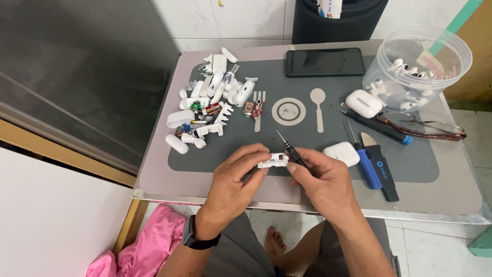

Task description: Disassembling earbud charging cases using a utility knife, pliers, and a screwdriver to remove internal components.

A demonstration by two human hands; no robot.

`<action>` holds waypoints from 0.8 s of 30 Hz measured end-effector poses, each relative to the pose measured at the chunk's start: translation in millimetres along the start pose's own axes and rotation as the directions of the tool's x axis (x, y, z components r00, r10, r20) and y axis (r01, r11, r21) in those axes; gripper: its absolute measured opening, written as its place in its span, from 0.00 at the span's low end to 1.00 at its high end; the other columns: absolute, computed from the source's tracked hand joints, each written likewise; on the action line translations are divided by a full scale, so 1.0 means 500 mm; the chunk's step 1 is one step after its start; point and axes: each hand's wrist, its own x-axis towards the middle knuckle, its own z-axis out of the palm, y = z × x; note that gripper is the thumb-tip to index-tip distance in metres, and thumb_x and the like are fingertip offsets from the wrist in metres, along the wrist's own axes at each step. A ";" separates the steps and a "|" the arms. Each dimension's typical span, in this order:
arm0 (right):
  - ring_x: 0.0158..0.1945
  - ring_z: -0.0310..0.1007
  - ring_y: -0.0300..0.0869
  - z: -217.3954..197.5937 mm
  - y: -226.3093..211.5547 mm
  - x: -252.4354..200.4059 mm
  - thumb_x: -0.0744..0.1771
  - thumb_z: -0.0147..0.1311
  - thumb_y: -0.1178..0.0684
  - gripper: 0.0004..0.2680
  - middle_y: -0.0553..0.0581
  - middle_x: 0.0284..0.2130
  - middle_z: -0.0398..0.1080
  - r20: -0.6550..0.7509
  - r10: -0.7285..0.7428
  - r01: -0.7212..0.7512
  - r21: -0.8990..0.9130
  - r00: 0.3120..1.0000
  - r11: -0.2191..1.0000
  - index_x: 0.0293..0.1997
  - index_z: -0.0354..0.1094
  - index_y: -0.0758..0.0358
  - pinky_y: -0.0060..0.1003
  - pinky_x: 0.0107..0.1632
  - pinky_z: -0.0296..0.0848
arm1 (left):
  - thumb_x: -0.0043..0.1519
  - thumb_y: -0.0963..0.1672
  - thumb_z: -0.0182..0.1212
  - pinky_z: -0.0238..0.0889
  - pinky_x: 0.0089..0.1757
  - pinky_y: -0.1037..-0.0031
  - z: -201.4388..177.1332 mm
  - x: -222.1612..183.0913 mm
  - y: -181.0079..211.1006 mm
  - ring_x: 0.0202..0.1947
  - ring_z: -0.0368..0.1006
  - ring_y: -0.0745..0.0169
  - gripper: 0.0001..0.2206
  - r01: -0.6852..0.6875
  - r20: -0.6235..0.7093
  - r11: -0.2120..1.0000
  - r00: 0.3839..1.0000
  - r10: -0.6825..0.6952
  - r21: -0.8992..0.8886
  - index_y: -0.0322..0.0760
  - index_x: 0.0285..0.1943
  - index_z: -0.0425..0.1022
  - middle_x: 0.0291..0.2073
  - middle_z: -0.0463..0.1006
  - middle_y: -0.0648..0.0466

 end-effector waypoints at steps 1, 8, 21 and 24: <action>0.22 0.72 0.40 0.001 0.000 0.000 0.62 0.60 0.65 0.11 0.65 0.22 0.78 -0.002 0.009 -0.009 0.001 1.000 1.000 0.47 0.79 0.72 0.30 0.25 0.69 | 0.60 0.34 0.64 0.75 0.46 0.59 0.000 0.000 0.002 0.49 0.80 0.44 0.13 -0.005 0.002 1.000 1.000 0.005 0.022 0.36 0.53 0.80 0.48 0.81 0.45; 0.15 0.66 0.39 0.002 0.000 0.001 0.63 0.60 0.65 0.10 0.66 0.22 0.78 -0.032 0.010 -0.009 0.021 0.999 1.000 0.47 0.79 0.72 0.30 0.21 0.66 | 0.59 0.37 0.67 0.76 0.43 0.61 0.003 -0.002 0.000 0.45 0.82 0.47 0.11 0.030 0.002 0.994 1.000 -0.030 0.104 0.38 0.50 0.82 0.44 0.83 0.49; 0.22 0.76 0.45 0.015 0.000 0.010 0.64 0.57 0.64 0.10 0.68 0.34 0.81 -0.151 0.037 -0.017 0.133 0.988 0.991 0.49 0.77 0.72 0.32 0.21 0.72 | 0.62 0.42 0.63 0.67 0.29 0.62 -0.018 0.113 -0.048 0.28 0.72 0.49 0.07 -0.233 0.255 0.587 0.966 0.046 0.776 0.37 0.30 0.79 0.24 0.74 0.50; 0.23 0.74 0.42 0.023 0.017 0.009 0.64 0.57 0.63 0.10 0.65 0.31 0.81 -0.165 0.042 -0.013 0.176 0.985 0.984 0.49 0.77 0.69 0.31 0.20 0.72 | 0.59 0.43 0.63 0.70 0.29 0.54 -0.023 0.149 -0.114 0.25 0.76 0.44 0.07 -0.233 0.244 0.435 0.969 0.033 0.870 0.38 0.29 0.80 0.21 0.77 0.45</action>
